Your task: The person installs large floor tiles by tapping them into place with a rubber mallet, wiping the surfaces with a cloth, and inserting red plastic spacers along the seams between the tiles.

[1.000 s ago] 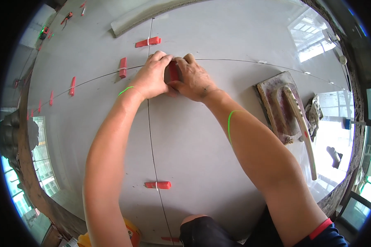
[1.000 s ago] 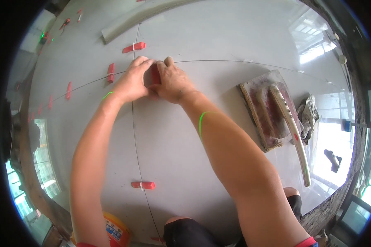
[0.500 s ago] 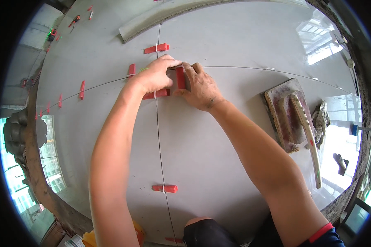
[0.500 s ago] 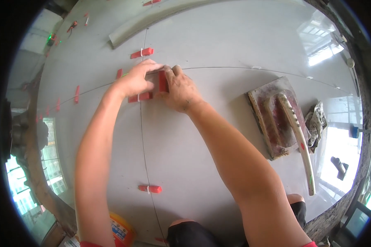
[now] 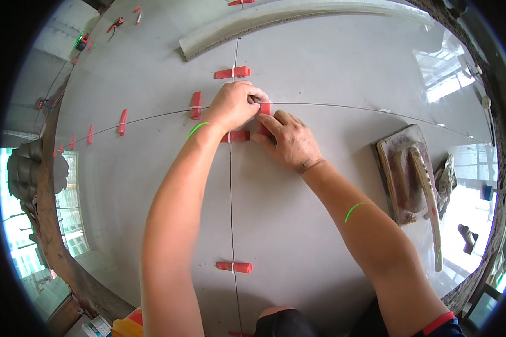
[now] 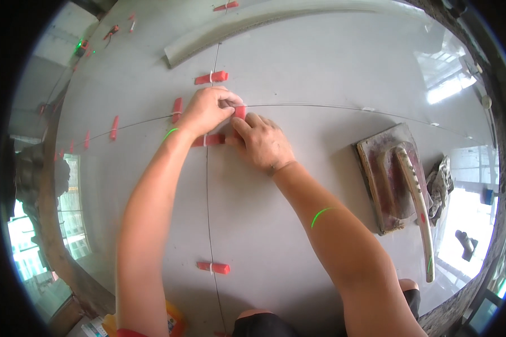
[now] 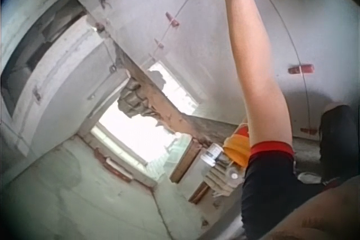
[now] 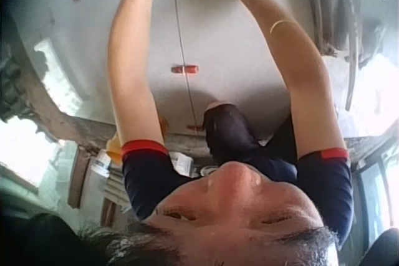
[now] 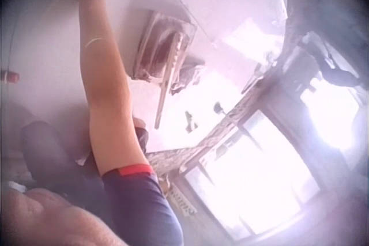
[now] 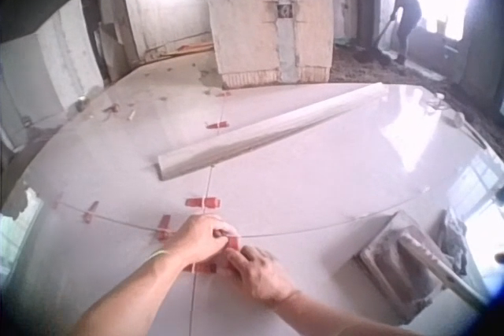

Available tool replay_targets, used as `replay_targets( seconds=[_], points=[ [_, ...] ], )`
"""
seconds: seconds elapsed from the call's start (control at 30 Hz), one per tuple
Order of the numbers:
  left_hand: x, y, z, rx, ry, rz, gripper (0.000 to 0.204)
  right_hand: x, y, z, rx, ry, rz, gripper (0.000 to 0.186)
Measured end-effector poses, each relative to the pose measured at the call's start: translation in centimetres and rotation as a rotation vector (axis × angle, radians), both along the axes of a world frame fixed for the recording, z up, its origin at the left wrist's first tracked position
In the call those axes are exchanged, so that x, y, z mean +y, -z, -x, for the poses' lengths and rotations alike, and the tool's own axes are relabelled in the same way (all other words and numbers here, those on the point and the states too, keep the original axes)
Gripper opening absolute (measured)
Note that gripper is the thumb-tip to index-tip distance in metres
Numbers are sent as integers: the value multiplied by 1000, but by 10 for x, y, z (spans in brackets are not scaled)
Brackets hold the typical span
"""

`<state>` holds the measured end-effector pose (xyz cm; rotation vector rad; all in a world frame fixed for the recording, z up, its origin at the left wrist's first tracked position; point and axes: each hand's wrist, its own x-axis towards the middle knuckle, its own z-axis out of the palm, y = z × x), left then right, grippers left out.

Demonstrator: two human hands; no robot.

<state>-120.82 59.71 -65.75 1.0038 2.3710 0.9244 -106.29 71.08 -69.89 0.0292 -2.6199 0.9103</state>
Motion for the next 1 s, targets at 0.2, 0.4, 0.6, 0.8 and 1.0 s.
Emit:
replay_targets(
  seconds=[0.2,0.4,0.6,0.8,1.0],
  points=[
    [5,1,-7,85,-70,19,18,0,5,-2,37,-5,-29,18],
    [6,10,-16,181,-122,-70,16,-2,8,-2,-10,5,-90,21],
    [5,7,-17,111,-147,-93,16,-4,12,10,-140,69,-40,21],
    [-6,-22,-14,-201,79,122,50,-3,3,13,-17,265,-53,53],
    [-7,-21,-32,122,135,218,74,15,-5,17,-238,164,49,64]
  ],
)
